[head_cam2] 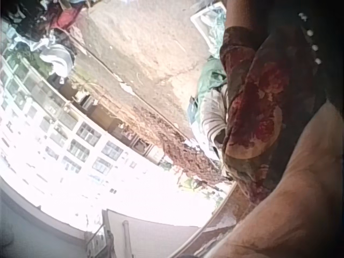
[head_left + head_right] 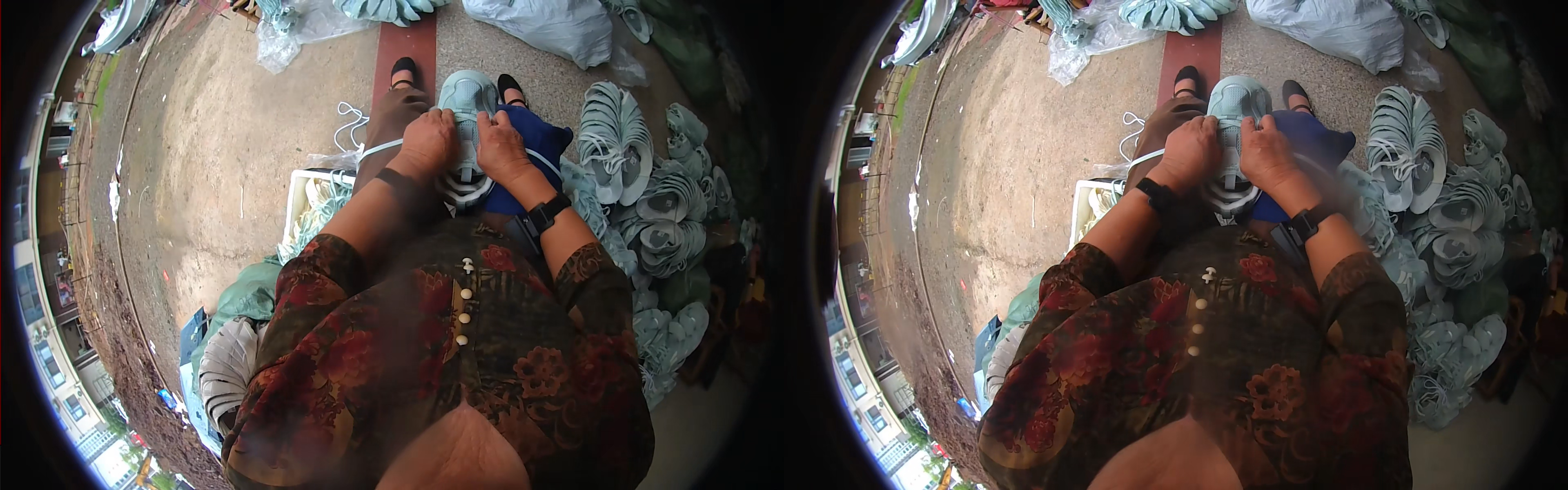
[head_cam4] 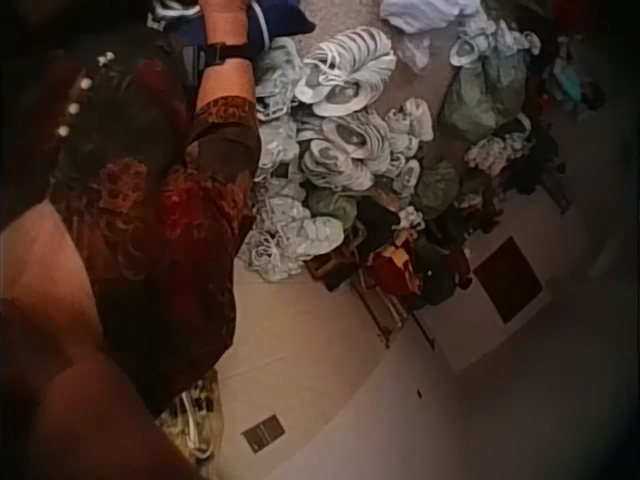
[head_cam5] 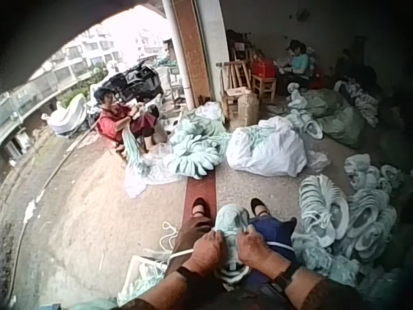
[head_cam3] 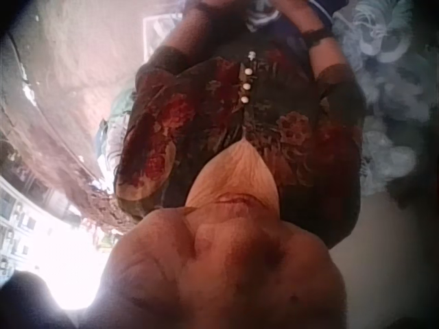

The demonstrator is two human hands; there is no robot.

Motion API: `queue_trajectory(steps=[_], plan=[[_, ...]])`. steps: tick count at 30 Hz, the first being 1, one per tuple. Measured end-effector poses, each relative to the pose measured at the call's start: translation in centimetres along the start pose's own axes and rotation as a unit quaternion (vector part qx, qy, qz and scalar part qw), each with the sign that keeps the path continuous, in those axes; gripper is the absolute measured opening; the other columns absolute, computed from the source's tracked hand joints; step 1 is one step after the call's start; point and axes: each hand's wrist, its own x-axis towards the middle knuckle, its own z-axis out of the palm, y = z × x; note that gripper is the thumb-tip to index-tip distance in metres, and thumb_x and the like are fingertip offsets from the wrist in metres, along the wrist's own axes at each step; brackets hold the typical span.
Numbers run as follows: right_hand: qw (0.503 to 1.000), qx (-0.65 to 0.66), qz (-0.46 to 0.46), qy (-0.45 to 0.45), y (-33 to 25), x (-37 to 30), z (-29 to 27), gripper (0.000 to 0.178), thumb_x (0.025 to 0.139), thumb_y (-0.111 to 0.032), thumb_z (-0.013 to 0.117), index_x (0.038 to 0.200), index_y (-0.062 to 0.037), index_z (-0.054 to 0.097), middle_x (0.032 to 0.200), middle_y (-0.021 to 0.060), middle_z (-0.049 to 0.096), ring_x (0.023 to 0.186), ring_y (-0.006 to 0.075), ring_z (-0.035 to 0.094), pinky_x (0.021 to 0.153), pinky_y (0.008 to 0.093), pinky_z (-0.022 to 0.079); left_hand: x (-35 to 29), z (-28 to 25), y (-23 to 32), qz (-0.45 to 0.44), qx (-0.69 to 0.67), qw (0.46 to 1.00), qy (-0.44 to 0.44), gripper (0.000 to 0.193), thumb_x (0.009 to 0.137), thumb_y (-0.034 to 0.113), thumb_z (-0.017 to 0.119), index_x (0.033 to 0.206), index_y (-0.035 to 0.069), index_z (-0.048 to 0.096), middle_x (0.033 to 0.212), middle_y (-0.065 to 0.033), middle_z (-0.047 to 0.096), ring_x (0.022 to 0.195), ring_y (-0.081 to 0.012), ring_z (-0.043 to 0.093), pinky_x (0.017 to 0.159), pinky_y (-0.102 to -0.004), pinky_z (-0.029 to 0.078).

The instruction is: The person sits on the ground and laces a light green sneaker by threading the laces through the eyelets and tying them. They repeat this process on a second sneaker, handling each shoe one at a time.

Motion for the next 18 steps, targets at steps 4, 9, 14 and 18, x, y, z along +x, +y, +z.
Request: queue_trajectory(steps=[4,9,14,18], plan=[[1.0,0.018,0.017,0.001,-0.2,0.3,-1.3,0.022,0.074,-0.01,0.058,0.092,0.0023,0.053,0.088,0.0248,0.055,0.086,0.0396,0.056,0.076,0.0437,0.047,0.2,-1.3,-0.4,0.001,-0.025,0.999,-0.035,0.016,0.075,0.012,0.055,0.087,0.003,0.058,0.078,-0.0138,0.06,0.077,-0.0326,0.061,0.07,-0.0407,0.049],[0.998,0.032,0.01,0.058,0.2,1.4,-0.8,0.013,0.075,-0.01,0.059,0.082,0.001,0.057,0.088,0.0222,0.056,0.087,0.0385,0.056,0.076,0.0437,0.047,0.4,-2.9,-2.2,0.069,-0.069,0.995,0.003,0.01,0.077,0.015,0.058,0.08,0.007,0.061,0.077,-0.0114,0.061,0.075,-0.0303,0.061,0.067,-0.0391,0.049],[0.997,0.026,-0.05,0.047,0.9,2.9,0.5,0.004,0.078,-0.002,0.053,0.08,0.0,0.052,0.089,0.021,0.056,0.088,0.0372,0.054,0.074,0.0424,0.046,1.0,-3.1,-3.5,0.104,-0.077,0.991,0.045,0.004,0.076,0.012,0.057,0.077,0.01,0.061,0.076,-0.0092,0.06,0.074,-0.029,0.061,0.066,-0.0382,0.049],[0.999,0.026,-0.033,0.03,0.6,3.2,-0.8,0.005,0.078,0.002,0.047,0.08,-0.0017,0.05,0.079,0.0216,0.056,0.078,0.038,0.056,0.067,0.0432,0.047,1.0,-2.6,-4.5,0.125,-0.09,0.987,0.036,0.003,0.075,0.01,0.058,0.074,0.01,0.061,0.074,-0.0082,0.059,0.074,-0.0281,0.06,0.066,-0.038,0.049]])
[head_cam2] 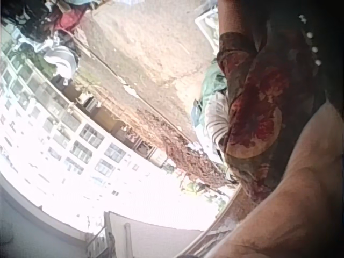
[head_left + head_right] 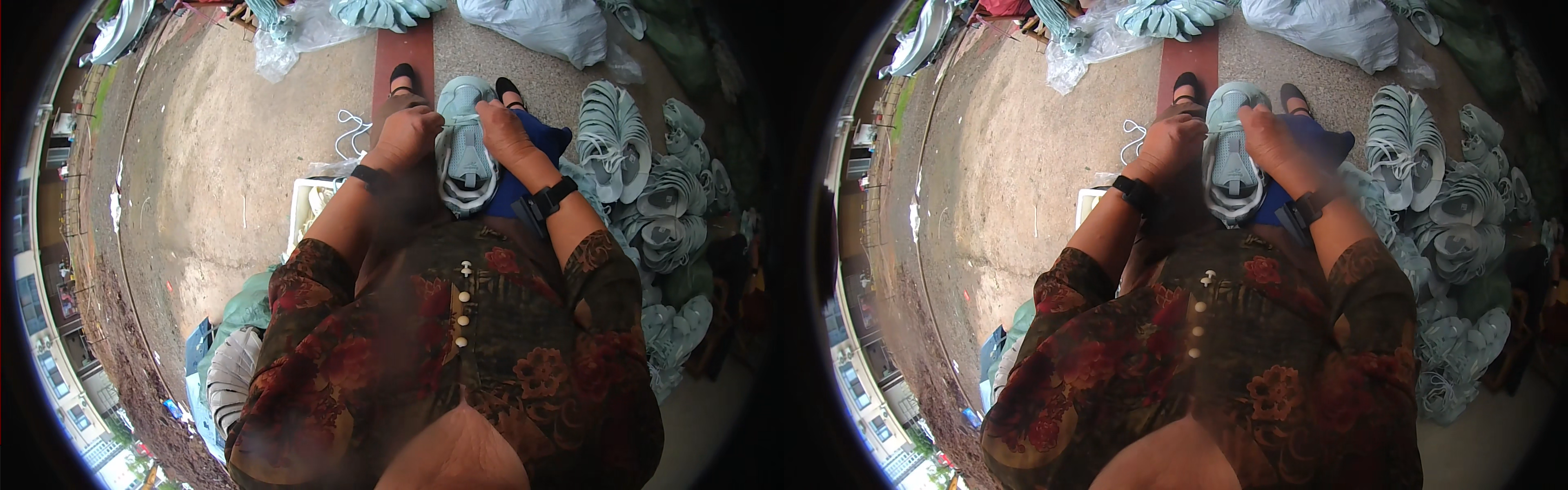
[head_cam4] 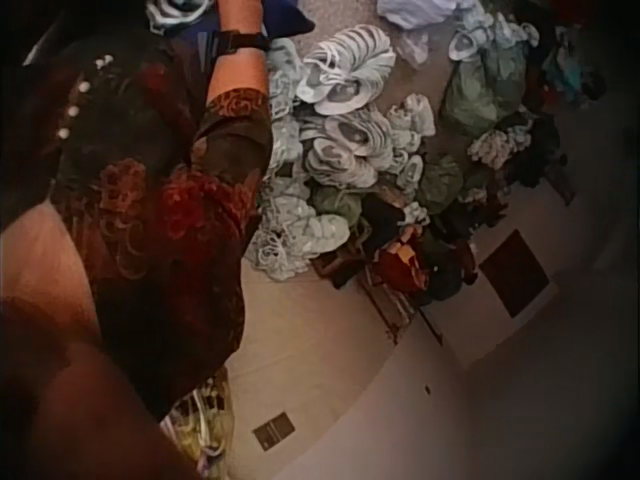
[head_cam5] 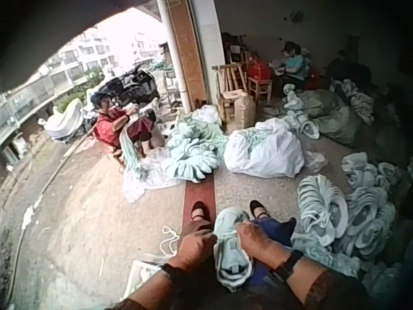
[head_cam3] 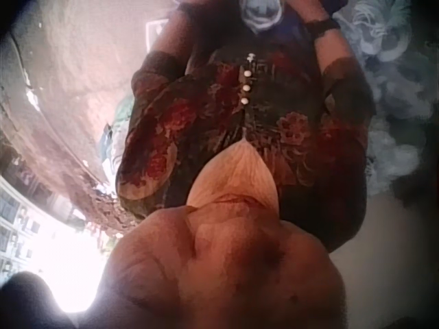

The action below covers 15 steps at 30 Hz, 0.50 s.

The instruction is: The person sits on the ground and laces a light green sneaker by threading the laces through the eyelets and tying them. They repeat this process on a second sneaker, handling each shoe one at a time.

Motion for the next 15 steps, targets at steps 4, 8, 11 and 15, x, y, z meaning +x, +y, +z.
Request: queue_trajectory(steps=[4,8,11,15], plan=[[0.997,-0.013,-0.071,-0.021,1.5,-0.9,-1.5,0.008,0.079,-0.001,0.045,0.082,-0.005,0.051,0.064,0.0192,0.056,0.067,0.037,0.059,0.061,0.0444,0.047,-0.1,0.1,-0.5,0.01,-0.001,1.0,-0.004,0.005,0.075,0.009,0.057,0.071,0.009,0.06,0.077,-0.0086,0.06,0.074,-0.0284,0.06,0.065,-0.0374,0.048],[0.996,-0.028,-0.086,-0.012,2.2,-2.4,-1.9,0.006,0.08,-0.004,0.046,0.083,-0.0064,0.051,0.064,0.0187,0.058,0.066,0.0364,0.06,0.057,0.0445,0.046,-1.0,0.2,-0.6,-0.079,-0.009,0.997,-0.01,0.006,0.075,0.01,0.057,0.069,0.009,0.059,0.078,-0.0098,0.062,0.073,-0.0298,0.061,0.064,-0.0368,0.049],[0.997,0.013,-0.073,-0.013,2.5,-2.9,-2.0,0.004,0.08,-0.006,0.047,0.08,-0.0058,0.051,0.066,0.019,0.058,0.066,0.0368,0.06,0.056,0.0445,0.046,-1.5,0.1,-0.4,-0.1,-0.044,0.994,-0.013,0.007,0.077,0.011,0.056,0.071,0.009,0.059,0.076,-0.0104,0.062,0.072,-0.03,0.062,0.064,-0.0371,0.049],[0.995,0.103,0.002,0.003,6.6,-6.2,-3.8,0.008,0.083,-0.009,0.05,0.08,-0.0029,0.055,0.068,0.0191,0.056,0.066,0.0361,0.058,0.057,0.0408,0.045,-4.7,-2.6,-4.5,-0.083,-0.052,0.994,-0.049,0.008,0.079,0.011,0.06,0.079,0.005,0.065,0.076,-0.0091,0.065,0.069,-0.0223,0.064,0.064,-0.0347,0.049]])
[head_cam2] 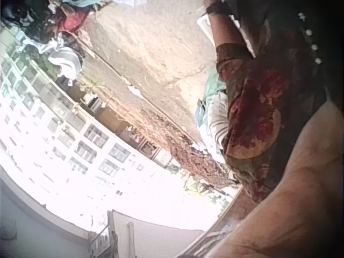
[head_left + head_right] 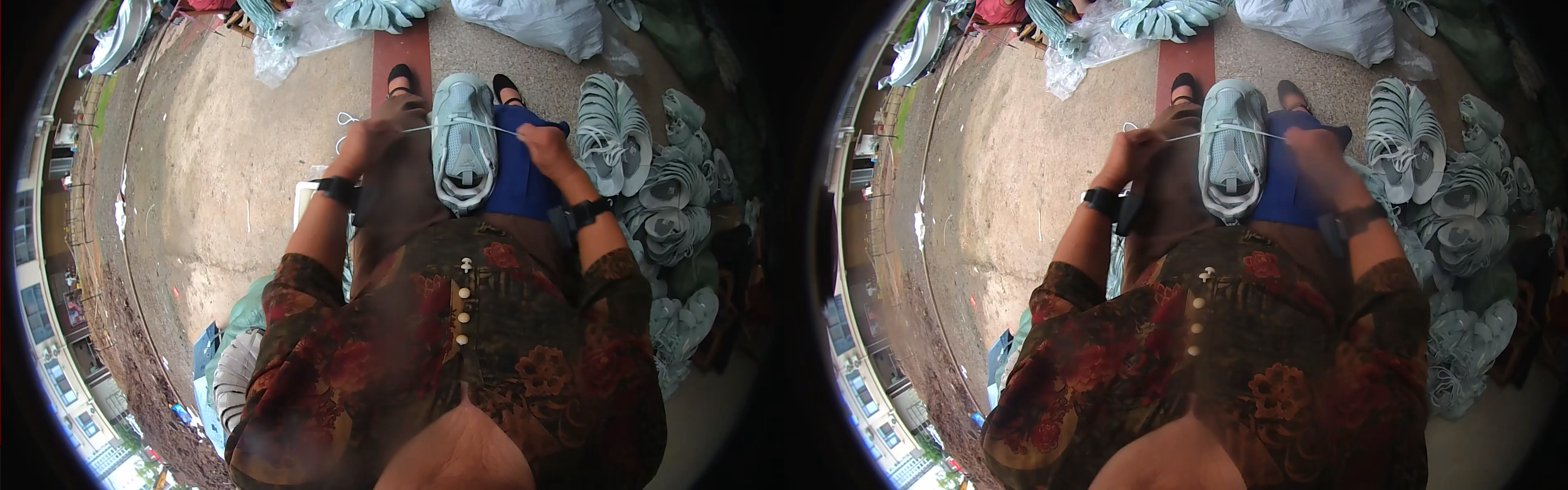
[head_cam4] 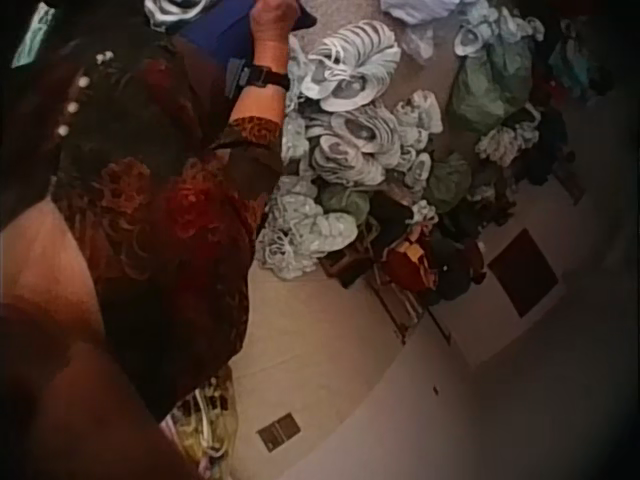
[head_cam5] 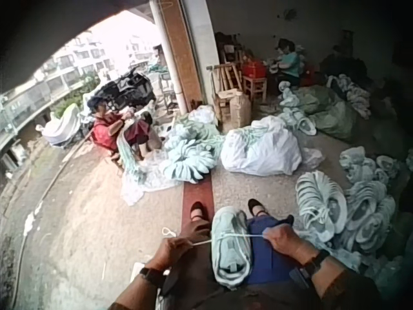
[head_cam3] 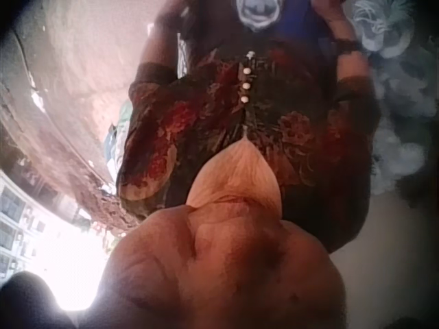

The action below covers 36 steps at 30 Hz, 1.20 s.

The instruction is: The person sits on the ground and laces a light green sneaker by threading the laces through the eyelets and tying them. They repeat this process on a second sneaker, handling each shoe one at a time.

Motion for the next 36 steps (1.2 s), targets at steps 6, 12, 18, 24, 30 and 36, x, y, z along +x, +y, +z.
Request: queue_trajectory(steps=[6,12,18,24,30,36], plan=[[0.988,0.002,0.111,0.108,10.5,-10.9,-8.4,0.011,0.082,-0.008,0.054,0.083,0.0016,0.06,0.065,0.0132,0.055,0.06,0.0203,0.055,0.058,0.0315,0.042,-10.5,-7.5,-6.5,-0.294,-0.153,0.943,0.029,0.011,0.081,0.008,0.065,0.086,-0.002,0.067,0.074,-0.0057,0.065,0.067,-0.0107,0.057,0.063,-0.0247,0.047],[0.956,-0.113,0.254,0.095,18.7,-25.3,-16.0,0.018,0.081,-0.015,0.053,0.075,0.0023,0.055,0.063,0.0148,0.052,0.057,0.0248,0.047,0.057,0.0341,0.039,-25.3,-12.6,-12.0,-0.474,-0.165,0.863,0.061,0.012,0.08,0.011,0.067,0.085,0.0,0.067,0.063,-0.0029,0.061,0.044,-0.0046,0.044,0.039,-0.0197,0.032],[0.937,-0.17,0.292,0.091,21.4,-37.8,-20.5,0.021,0.081,-0.015,0.052,0.075,0.0043,0.055,0.066,0.0162,0.052,0.061,0.0227,0.051,0.058,0.0358,0.039,-33.9,-13.5,-12.4,-0.577,-0.153,0.799,0.067,0.01,0.078,0.008,0.068,0.084,0.001,0.067,0.064,-0.0051,0.063,0.046,-0.0069,0.049,0.041,-0.0211,0.037],[0.917,-0.098,0.384,0.047,22.7,-43.3,-19.7,0.019,0.078,-0.014,0.054,0.072,0.0042,0.054,0.065,0.0138,0.055,0.059,0.0203,0.051,0.058,0.0355,0.041,-38.4,-12.5,-12.1,-0.638,-0.106,0.762,0.019,0.015,0.073,0.013,0.071,0.077,-0.002,0.068,0.066,-0.0072,0.065,0.054,-0.0128,0.059,0.05,-0.0251,0.047],[0.913,-0.077,0.395,-0.066,22.4,-32.4,-12.3,0.012,0.071,-0.012,0.057,0.062,-0.0045,0.053,0.057,-0.0002,0.048,0.05,0.0133,0.048,0.046,0.0305,0.037,-35.1,-7.1,-12.3,-0.617,0.06,0.78,-0.081,0.038,0.068,0.039,0.073,0.066,0.001,0.069,0.06,-0.007,0.064,0.051,-0.0146,0.058,0.051,-0.0304,0.046],[0.824,0.45,0.331,-0.095,2.6,-8.7,-7.4,0.006,0.073,-0.004,0.054,0.069,-0.0061,0.051,0.057,-0.0011,0.046,0.045,0.0087,0.041,0.04,0.0246,0.032,-18.6,-3.9,-5.4,-0.531,-0.417,0.737,0.001,0.019,0.082,0.023,0.065,0.079,0.005,0.061,0.065,-0.0012,0.059,0.052,-0.0095,0.053,0.043,-0.0229,0.038]])
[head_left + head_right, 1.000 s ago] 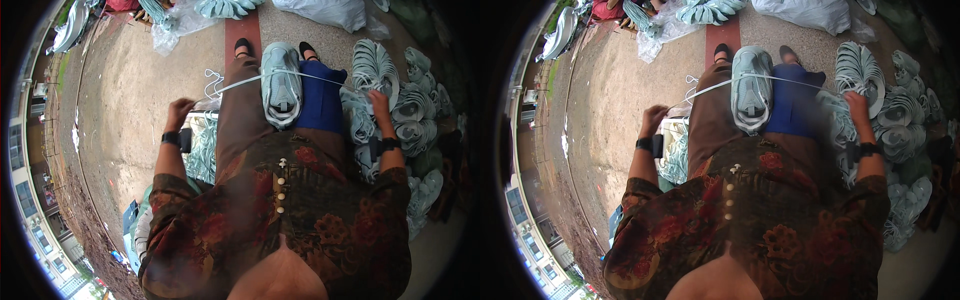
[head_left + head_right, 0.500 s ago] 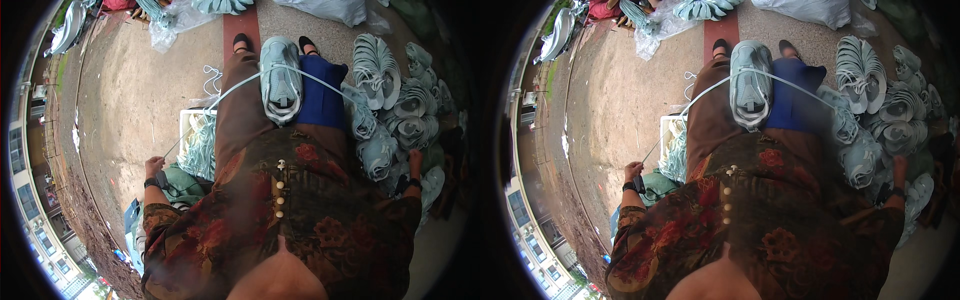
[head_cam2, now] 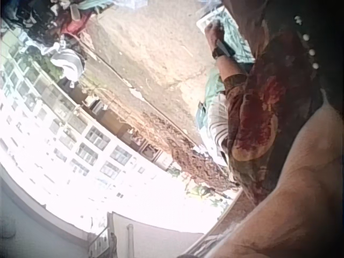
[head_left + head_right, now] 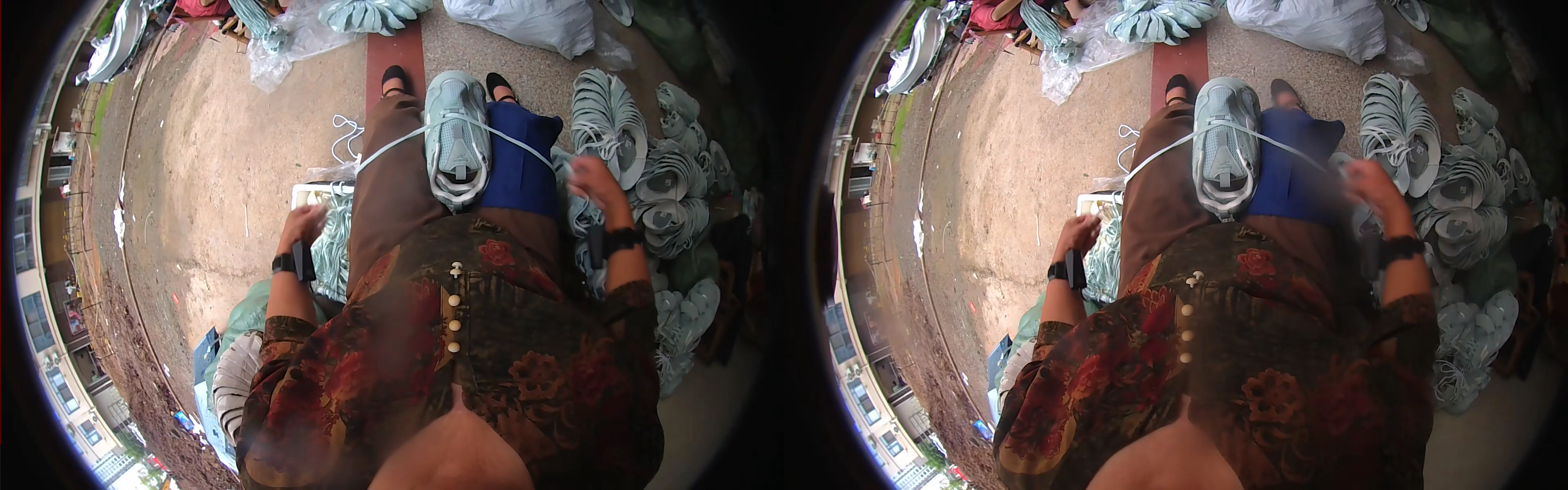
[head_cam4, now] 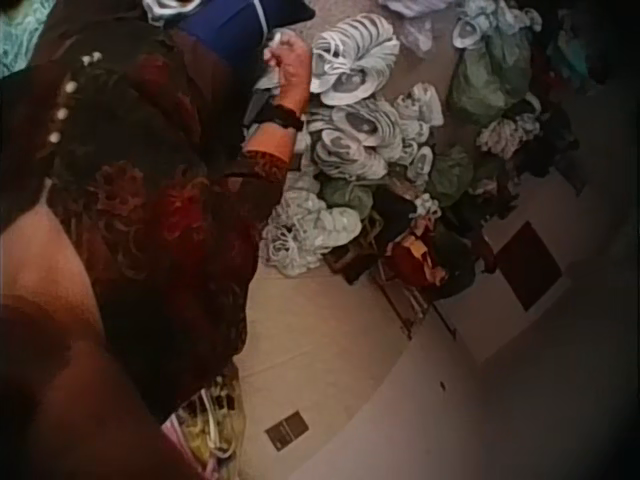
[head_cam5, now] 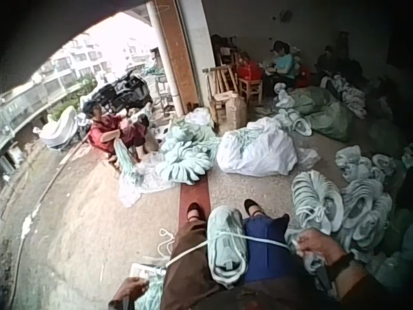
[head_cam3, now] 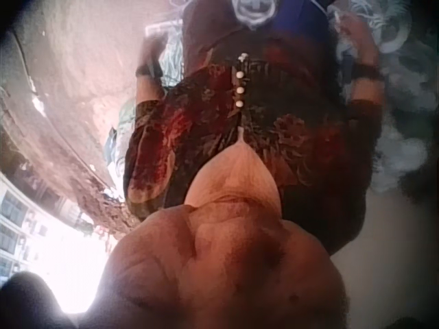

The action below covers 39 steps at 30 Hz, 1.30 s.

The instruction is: The person sits on the ground and laces a light green sneaker by threading the laces through the eyelets and tying them. They repeat this process on a second sneaker, handling each shoe one at a time.

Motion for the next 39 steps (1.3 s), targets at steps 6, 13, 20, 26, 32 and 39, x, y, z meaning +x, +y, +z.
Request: queue_trajectory(steps=[6,13,20,26,32,39], plan=[[0.971,-0.14,-0.191,-0.039,-1.7,12.1,9.7,0.015,0.072,-0.001,0.064,0.063,-0.0008,0.052,0.075,0.0063,0.059,0.077,0.0142,0.058,0.067,0.0229,0.043,-0.8,14.1,12.5,0.168,0.084,0.942,-0.28,0.013,0.083,0.016,0.064,0.077,0.006,0.059,0.069,0.0008,0.058,0.062,-0.0072,0.054,0.056,-0.0209,0.042],[0.97,-0.053,-0.198,0.131,-2.0,13.4,14.3,0.018,0.072,-0.001,0.065,0.06,-0.0025,0.052,0.064,-0.0011,0.049,0.064,0.0081,0.046,0.057,0.0239,0.035,4.7,20.0,13.2,0.242,0.03,0.942,-0.229,0.016,0.081,0.013,0.068,0.071,0.006,0.057,0.073,0.0041,0.057,0.067,-0.0046,0.05,0.062,-0.02,0.04],[0.956,-0.095,-0.202,0.19,-2.2,13.4,14.7,0.024,0.069,0.004,0.065,0.057,-0.0023,0.045,0.061,0.0003,0.041,0.056,0.01,0.038,0.05,0.027,0.032,3.8,19.9,13.2,0.244,0.007,0.941,-0.233,0.011,0.082,0.008,0.063,0.072,0.005,0.059,0.099,-0.0034,0.062,0.084,-0.0076,0.053,0.077,-0.0244,0.042],[0.95,-0.118,-0.21,0.198,-2.1,13.4,15.1,0.023,0.068,0.004,0.066,0.059,-0.0011,0.045,0.058,0.0024,0.041,0.055,0.0119,0.04,0.05,0.0285,0.034,4.0,20.1,12.9,0.264,0.011,0.94,-0.215,0.012,0.082,0.007,0.063,0.071,0.005,0.059,0.1,-0.0044,0.062,0.085,-0.0082,0.053,0.077,-0.024,0.042],[0.848,-0.371,-0.269,0.266,-1.2,14.9,15.8,0.021,0.066,0.001,0.069,0.06,-0.001,0.049,0.055,0.006,0.047,0.053,0.0152,0.045,0.05,0.0322,0.038,3.2,21.1,13.1,0.28,-0.028,0.942,-0.182,0.016,0.08,0.01,0.067,0.069,0.006,0.057,0.068,0.0064,0.051,0.063,-0.0026,0.043,0.058,-0.0184,0.035],[0.871,-0.337,-0.221,0.28,-1.6,14.4,16.0,0.017,0.071,-0.014,0.067,0.066,-0.0016,0.056,0.064,0.0187,0.056,0.063,0.0338,0.058,0.054,0.0419,0.042,3.6,22.1,13.1,0.257,-0.064,0.96,-0.094,0.011,0.081,0.01,0.066,0.073,0.003,0.062,0.064,0.0018,0.059,0.054,-0.0032,0.047,0.049,-0.0179,0.035]])
